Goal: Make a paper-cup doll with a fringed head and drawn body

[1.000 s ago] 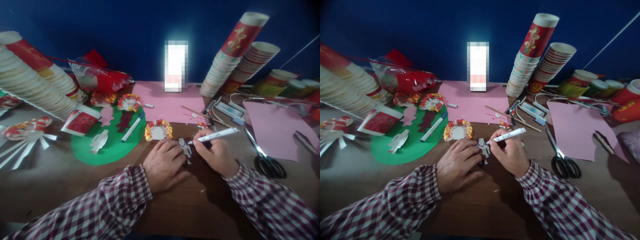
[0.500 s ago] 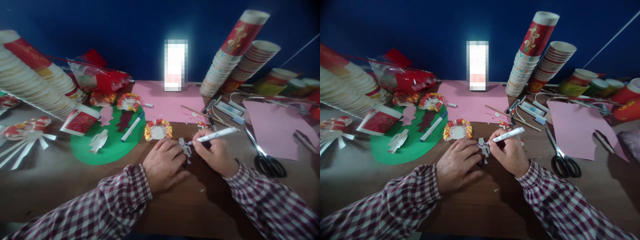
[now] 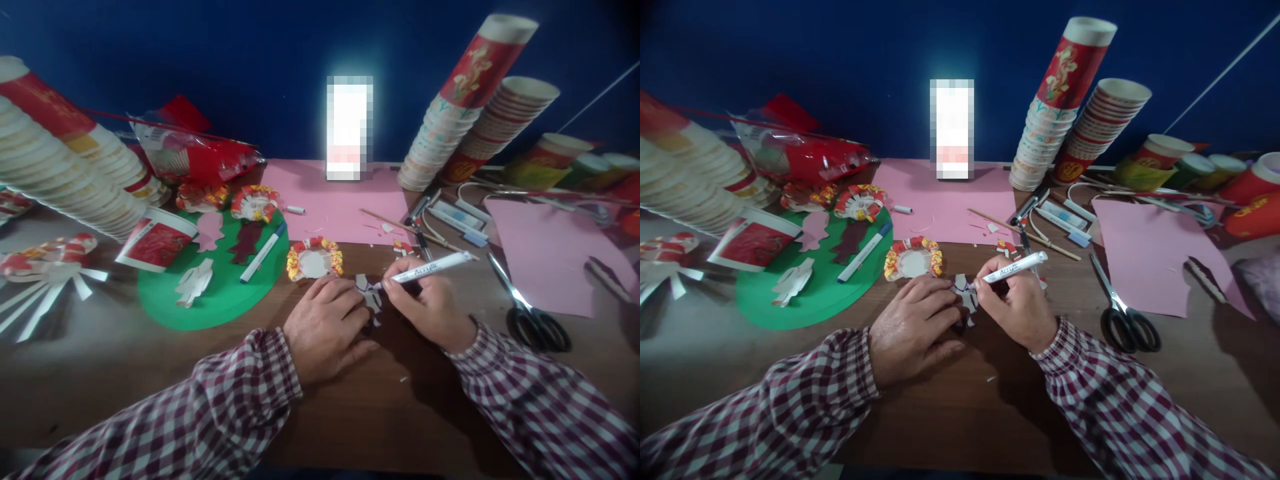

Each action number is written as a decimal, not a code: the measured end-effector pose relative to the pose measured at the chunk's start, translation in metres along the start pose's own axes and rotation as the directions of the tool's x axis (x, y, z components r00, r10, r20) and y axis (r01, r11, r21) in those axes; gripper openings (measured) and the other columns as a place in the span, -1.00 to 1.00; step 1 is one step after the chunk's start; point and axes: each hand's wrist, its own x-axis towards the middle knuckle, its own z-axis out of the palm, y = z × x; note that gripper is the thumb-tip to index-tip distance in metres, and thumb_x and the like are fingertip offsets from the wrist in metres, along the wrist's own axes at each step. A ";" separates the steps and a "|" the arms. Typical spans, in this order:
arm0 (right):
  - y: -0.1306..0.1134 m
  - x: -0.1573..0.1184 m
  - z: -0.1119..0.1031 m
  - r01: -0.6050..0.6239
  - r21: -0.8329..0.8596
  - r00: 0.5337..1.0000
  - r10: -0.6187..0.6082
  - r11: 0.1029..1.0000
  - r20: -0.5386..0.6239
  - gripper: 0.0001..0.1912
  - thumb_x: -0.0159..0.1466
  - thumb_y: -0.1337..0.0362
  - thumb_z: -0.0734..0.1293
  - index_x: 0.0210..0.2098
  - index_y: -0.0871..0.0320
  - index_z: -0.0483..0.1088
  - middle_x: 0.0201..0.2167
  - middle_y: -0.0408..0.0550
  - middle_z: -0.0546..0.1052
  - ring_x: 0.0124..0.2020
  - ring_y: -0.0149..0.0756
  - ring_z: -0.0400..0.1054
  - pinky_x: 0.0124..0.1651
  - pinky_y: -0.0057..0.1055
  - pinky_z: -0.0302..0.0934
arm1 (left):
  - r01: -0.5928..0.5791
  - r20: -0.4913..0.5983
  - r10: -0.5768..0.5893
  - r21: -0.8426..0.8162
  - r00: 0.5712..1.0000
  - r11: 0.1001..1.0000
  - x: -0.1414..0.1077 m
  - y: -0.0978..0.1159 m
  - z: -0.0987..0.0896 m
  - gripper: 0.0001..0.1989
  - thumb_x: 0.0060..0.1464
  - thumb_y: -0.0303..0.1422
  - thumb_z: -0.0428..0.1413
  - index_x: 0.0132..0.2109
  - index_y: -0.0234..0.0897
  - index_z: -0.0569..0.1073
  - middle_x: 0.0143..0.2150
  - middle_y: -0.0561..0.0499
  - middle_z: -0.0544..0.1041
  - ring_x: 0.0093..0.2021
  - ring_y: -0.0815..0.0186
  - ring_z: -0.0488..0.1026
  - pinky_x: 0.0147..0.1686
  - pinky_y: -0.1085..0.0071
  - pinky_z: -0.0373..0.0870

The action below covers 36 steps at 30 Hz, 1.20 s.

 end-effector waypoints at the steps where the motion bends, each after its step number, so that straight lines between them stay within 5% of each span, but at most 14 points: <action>1: 0.000 0.000 0.000 0.002 0.006 1.000 -0.002 1.000 0.001 -0.93 0.24 0.29 0.25 -0.38 0.12 0.32 -0.50 -0.16 0.44 -0.46 -0.36 0.32 -0.37 -0.43 0.19 | 0.000 0.000 0.000 -0.002 1.000 1.000 0.000 0.000 0.000 -0.64 0.18 -0.09 0.01 -0.12 -0.30 0.44 -0.08 -0.10 0.47 0.09 0.08 0.27 0.15 0.04 0.17; 15: -0.003 0.001 0.000 0.027 -0.008 0.998 -0.026 1.000 0.059 -0.92 0.23 0.29 0.25 -0.38 0.13 0.33 -0.50 -0.14 0.44 -0.46 -0.34 0.32 -0.38 -0.40 0.19 | 0.005 0.007 -0.005 -0.008 1.000 1.000 0.001 0.001 -0.001 -0.64 0.18 -0.09 0.00 -0.13 -0.30 0.44 -0.08 -0.09 0.47 0.09 0.08 0.27 0.15 0.03 0.16; 22: -0.004 -0.005 0.001 0.027 0.043 0.998 -0.025 0.999 -0.052 -0.96 0.23 0.31 0.27 -0.37 0.11 0.31 -0.49 -0.16 0.42 -0.48 -0.37 0.31 -0.43 -0.44 0.19 | 0.014 -0.011 -0.014 -0.017 1.000 1.000 0.000 0.001 0.001 -0.63 0.18 -0.08 0.00 -0.11 -0.29 0.45 -0.09 -0.09 0.47 0.09 0.06 0.27 0.15 0.03 0.16; 36: -0.005 -0.001 0.002 0.053 0.007 0.999 -0.053 0.999 -0.002 -0.96 0.23 0.33 0.26 -0.37 0.13 0.32 -0.48 -0.16 0.43 -0.46 -0.38 0.31 -0.39 -0.44 0.19 | 0.009 -0.005 -0.009 -0.012 1.000 1.000 -0.001 0.003 0.002 -0.61 0.17 -0.07 0.01 -0.15 -0.33 0.44 -0.10 -0.08 0.48 0.10 0.08 0.25 0.23 0.05 0.04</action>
